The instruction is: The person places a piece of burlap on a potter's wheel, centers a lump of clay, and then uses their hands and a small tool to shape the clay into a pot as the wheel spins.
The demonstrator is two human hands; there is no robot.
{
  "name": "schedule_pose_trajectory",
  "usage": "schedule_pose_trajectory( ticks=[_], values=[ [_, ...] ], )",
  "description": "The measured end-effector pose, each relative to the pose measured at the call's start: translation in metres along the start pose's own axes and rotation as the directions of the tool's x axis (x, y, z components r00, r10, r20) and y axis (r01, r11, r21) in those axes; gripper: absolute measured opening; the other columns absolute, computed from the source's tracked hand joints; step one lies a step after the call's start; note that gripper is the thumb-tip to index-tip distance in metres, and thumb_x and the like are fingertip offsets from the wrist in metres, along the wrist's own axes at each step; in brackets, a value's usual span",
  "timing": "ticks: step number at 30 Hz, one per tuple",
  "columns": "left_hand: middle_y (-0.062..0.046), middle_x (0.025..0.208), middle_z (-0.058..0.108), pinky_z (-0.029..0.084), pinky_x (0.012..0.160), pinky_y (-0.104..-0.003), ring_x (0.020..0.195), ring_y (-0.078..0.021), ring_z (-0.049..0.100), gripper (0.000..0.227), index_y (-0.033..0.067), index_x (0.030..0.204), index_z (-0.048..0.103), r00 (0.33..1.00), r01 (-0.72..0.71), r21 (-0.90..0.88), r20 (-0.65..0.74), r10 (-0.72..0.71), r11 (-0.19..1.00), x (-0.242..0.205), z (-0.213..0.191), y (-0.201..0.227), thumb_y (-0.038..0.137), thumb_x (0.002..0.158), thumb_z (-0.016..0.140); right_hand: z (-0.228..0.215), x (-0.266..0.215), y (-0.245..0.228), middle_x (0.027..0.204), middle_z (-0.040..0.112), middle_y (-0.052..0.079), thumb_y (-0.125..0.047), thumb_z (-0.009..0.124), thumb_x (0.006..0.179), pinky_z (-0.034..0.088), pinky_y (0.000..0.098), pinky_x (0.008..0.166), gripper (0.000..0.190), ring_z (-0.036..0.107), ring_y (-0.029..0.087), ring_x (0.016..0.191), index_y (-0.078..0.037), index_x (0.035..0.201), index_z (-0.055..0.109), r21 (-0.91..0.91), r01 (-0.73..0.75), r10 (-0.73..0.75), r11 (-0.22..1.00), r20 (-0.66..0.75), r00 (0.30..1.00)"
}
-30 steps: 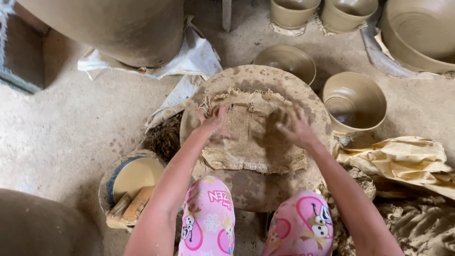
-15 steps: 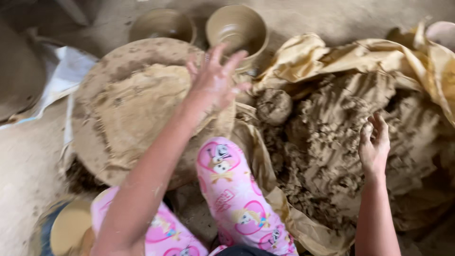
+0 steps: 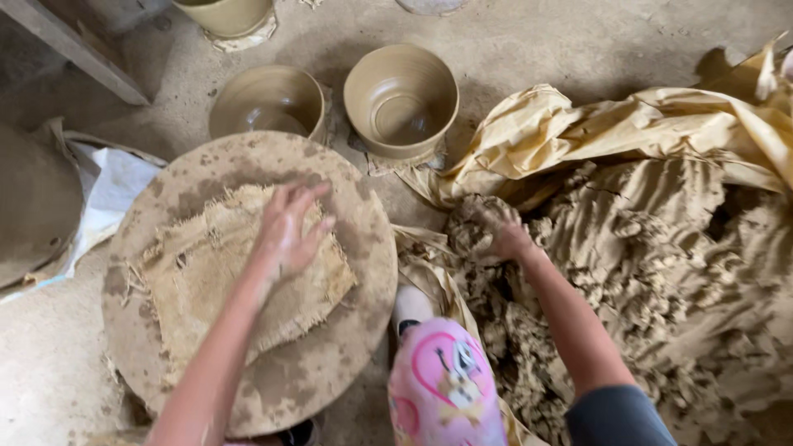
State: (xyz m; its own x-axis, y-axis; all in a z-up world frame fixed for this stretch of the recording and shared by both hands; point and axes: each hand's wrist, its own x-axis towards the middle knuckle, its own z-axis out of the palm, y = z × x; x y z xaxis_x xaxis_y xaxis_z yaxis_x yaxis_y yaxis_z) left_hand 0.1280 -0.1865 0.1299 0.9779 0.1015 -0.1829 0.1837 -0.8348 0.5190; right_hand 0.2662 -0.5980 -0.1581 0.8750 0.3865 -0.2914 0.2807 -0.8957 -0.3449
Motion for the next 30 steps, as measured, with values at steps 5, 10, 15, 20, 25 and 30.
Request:
schedule_pose_trajectory(
  ticks=[5,10,15,20,25,30],
  values=[
    [-0.017,0.147,0.056,0.059,0.092,-0.036,0.120,-0.0269,0.067,0.050,0.0149,0.146,0.050,0.911,0.212,-0.834,0.358,0.205,0.510,0.031,0.131,0.037,0.015,0.096,0.052,0.020,0.075,0.035,0.153,0.039,0.031,-0.083,0.063,0.074,0.040,0.0571,0.118,0.107,0.042,0.049,0.142,-0.034,0.163,0.029,0.331,-0.490,0.499,0.806,0.065,0.864],
    [-0.012,0.160,0.035,0.055,0.098,-0.046,0.132,-0.0366,0.054,0.066,0.0226,0.162,0.026,0.804,0.540,-0.821,0.569,-0.172,-0.186,0.080,0.353,0.067,0.025,0.103,0.057,0.023,0.089,0.049,0.150,0.040,0.029,-0.080,0.063,0.076,0.044,0.0575,0.111,0.100,0.044,0.048,0.137,-0.032,0.158,0.032,0.139,-0.471,0.443,0.871,0.190,0.876],
    [-0.002,0.172,0.013,0.041,0.112,-0.066,0.153,-0.0392,0.029,0.074,0.0439,0.163,0.004,0.529,0.680,-0.636,0.770,-0.356,-0.365,0.102,0.479,0.042,0.040,0.105,0.051,0.040,0.096,0.068,0.141,0.051,0.027,-0.072,0.067,0.080,0.045,0.0524,0.109,0.086,0.047,0.046,0.133,-0.028,0.150,0.044,0.175,-0.427,0.404,0.887,0.152,0.902],
    [0.000,0.172,0.014,0.032,0.113,-0.070,0.154,-0.0398,0.022,0.075,0.0394,0.163,0.012,0.587,0.603,-0.647,0.756,-0.289,-0.466,0.123,0.496,0.035,0.062,0.098,0.043,0.076,0.091,0.083,0.128,0.061,0.028,-0.063,0.075,0.080,0.046,0.0492,0.107,0.076,0.052,0.046,0.125,-0.021,0.141,0.055,0.407,-0.287,0.346,0.867,-0.077,0.935],
    [-0.006,0.168,0.022,0.036,0.115,-0.069,0.152,-0.0371,0.029,0.077,0.0364,0.162,0.024,0.456,0.523,-0.624,0.780,-0.428,-0.580,0.112,0.483,0.045,0.067,0.093,0.040,0.067,0.076,0.056,0.126,0.062,0.029,-0.061,0.075,0.079,0.049,0.0546,0.102,0.073,0.053,0.047,0.122,-0.022,0.138,0.058,0.387,-0.259,0.353,0.885,-0.193,0.916],
    [-0.022,0.153,0.049,0.043,0.107,-0.055,0.137,-0.0396,0.048,0.097,0.0135,0.154,0.042,0.553,0.432,-0.404,0.825,-0.117,-0.807,0.095,0.483,0.032,0.085,0.093,0.018,0.012,0.011,-0.085,0.149,0.032,0.037,-0.051,0.090,0.071,0.047,0.0624,0.084,0.070,0.039,0.057,0.130,-0.018,0.127,0.063,0.134,-0.427,0.447,0.894,-0.282,0.849]
  ],
)
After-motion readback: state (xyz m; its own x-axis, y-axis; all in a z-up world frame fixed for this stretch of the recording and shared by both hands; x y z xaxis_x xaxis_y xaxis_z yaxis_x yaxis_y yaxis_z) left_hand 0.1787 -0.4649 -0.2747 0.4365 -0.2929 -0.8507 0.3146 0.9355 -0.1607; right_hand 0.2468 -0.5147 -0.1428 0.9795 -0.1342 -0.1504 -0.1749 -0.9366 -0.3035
